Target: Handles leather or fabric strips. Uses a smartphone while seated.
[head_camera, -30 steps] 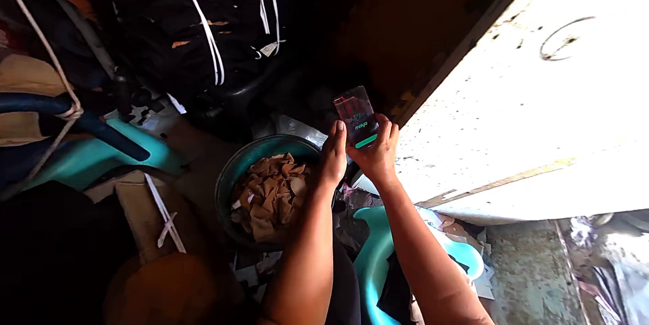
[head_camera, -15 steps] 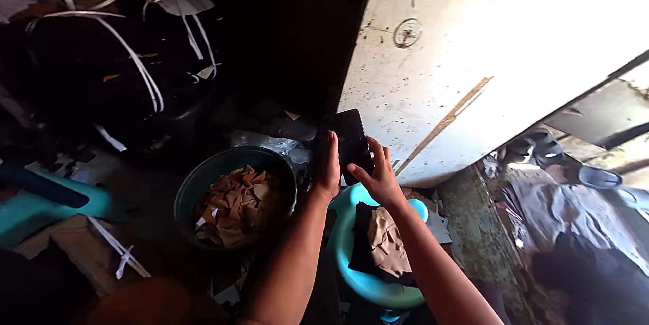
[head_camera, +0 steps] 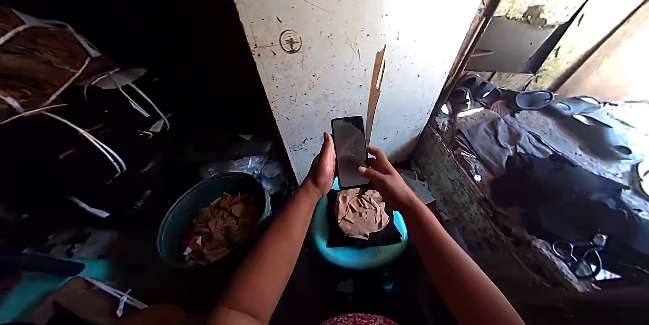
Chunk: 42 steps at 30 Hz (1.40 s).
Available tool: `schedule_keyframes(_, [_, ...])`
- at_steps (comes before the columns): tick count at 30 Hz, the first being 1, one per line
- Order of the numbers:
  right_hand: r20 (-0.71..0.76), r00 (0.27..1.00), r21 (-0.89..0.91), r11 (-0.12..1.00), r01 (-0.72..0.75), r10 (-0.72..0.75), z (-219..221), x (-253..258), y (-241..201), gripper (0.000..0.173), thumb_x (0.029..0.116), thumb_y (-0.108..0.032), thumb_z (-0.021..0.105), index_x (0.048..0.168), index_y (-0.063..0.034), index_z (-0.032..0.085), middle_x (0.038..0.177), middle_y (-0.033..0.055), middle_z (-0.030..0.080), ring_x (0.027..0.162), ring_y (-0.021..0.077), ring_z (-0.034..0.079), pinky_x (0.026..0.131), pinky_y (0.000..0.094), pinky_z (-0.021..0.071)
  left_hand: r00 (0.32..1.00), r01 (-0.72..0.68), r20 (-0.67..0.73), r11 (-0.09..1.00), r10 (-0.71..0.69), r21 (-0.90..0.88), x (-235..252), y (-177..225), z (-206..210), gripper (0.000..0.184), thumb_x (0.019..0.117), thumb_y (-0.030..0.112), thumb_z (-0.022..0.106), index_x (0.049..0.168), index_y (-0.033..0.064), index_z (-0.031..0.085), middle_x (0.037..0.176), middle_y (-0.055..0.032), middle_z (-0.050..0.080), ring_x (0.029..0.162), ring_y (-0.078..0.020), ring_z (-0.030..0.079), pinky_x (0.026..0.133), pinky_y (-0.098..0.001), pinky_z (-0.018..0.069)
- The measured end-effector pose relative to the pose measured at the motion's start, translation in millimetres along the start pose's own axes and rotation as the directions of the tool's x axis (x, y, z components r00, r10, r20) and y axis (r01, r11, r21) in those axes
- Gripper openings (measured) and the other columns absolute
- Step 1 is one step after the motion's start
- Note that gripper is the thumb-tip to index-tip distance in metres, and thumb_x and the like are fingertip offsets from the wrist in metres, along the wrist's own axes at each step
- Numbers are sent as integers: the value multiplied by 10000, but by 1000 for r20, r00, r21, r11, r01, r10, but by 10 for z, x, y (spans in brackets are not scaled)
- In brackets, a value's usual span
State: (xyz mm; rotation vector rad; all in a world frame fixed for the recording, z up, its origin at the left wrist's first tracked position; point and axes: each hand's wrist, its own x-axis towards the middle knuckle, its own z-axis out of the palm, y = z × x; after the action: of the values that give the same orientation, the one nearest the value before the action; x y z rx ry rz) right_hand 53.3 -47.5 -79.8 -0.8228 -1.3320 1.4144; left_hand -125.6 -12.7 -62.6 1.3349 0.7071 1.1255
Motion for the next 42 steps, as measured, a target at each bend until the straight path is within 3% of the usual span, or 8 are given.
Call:
schedule_keyframes(5, [72, 992, 79, 991, -108, 102, -290, 29, 125, 736, 897, -17, 615, 1519, -98, 230, 1252, 171, 628, 964, 297, 720, 694, 442, 636, 992, 79, 93, 994, -87, 80, 188, -64, 131, 781, 1031, 653, 15, 1617, 190, 244, 1536, -66, 497, 1362, -204, 534, 1114, -443, 475])
schedule_keyframes(8, [5, 986, 87, 982, -167, 167, -405, 127, 224, 705, 894, 44, 564, 1511, -99, 255, 1209, 174, 653, 889, 301, 732, 634, 439, 634, 970, 129, 193, 986, -148, 108, 352, -197, 113, 747, 1049, 612, 33, 1615, 168, 231, 1511, -88, 518, 1337, -208, 557, 1101, -432, 489])
schedule_keyframes(12, [-142, 964, 110, 972, -209, 223, -509, 235, 438, 465, 1110, -339, 308, 1513, -113, 360, 1107, 153, 710, 815, 269, 736, 570, 390, 613, 939, 219, 266, 976, -216, 18, 525, -433, 24, 672, 1083, 537, 102, 1596, 119, 216, 1444, -135, 569, 1280, -234, 606, 1083, -433, 506])
schedule_keyframes(17, [-156, 952, 151, 958, -242, 265, -616, 352, 671, 587, 1111, -448, 142, 1428, -66, 455, 1091, 156, 729, 808, 257, 741, 558, 359, 604, 951, 267, 195, 955, -240, -127, 652, -695, -57, 463, 1103, 232, 205, 1535, 116, 323, 1346, -156, 610, 1202, -255, 635, 1045, -447, 519])
schedule_keyframes(28, [-133, 945, 165, 947, -277, 300, -680, 495, 763, 532, 1104, -412, 184, 1453, -99, 435, 1109, 153, 722, 829, 253, 739, 571, 349, 606, 956, 278, 124, 957, -267, -84, 803, -850, -116, 404, 1067, 26, 364, 1458, 126, 393, 1256, -139, 644, 1073, -239, 687, 929, -429, 582])
schedule_keyframes(35, [-131, 936, 164, 938, -304, 326, -650, 479, 750, 482, 988, -126, 357, 1467, -93, 399, 1091, 156, 705, 805, 252, 732, 563, 362, 604, 953, 296, 102, 948, -285, -120, 771, -871, -116, 379, 1064, 40, 387, 1435, 109, 419, 1235, -150, 652, 1059, -242, 690, 924, -427, 580])
schedule_keyframes(39, [-143, 932, 139, 939, -315, 334, -602, 466, 766, 472, 994, -99, 375, 1465, -82, 395, 1088, 151, 702, 801, 243, 733, 568, 356, 609, 960, 279, 53, 956, -275, -93, 717, -886, -95, 358, 1039, 9, 449, 1387, 93, 448, 1211, -144, 657, 1046, -234, 688, 922, -420, 578])
schedule_keyframes(42, [-152, 937, 107, 948, -301, 314, -547, 464, 793, 487, 973, -102, 491, 1447, -64, 391, 1072, 148, 702, 780, 231, 728, 554, 337, 602, 959, 283, 7, 956, -283, -82, 681, -870, -66, 392, 1017, -24, 507, 1387, 92, 444, 1188, -136, 666, 1026, -221, 695, 904, -400, 584])
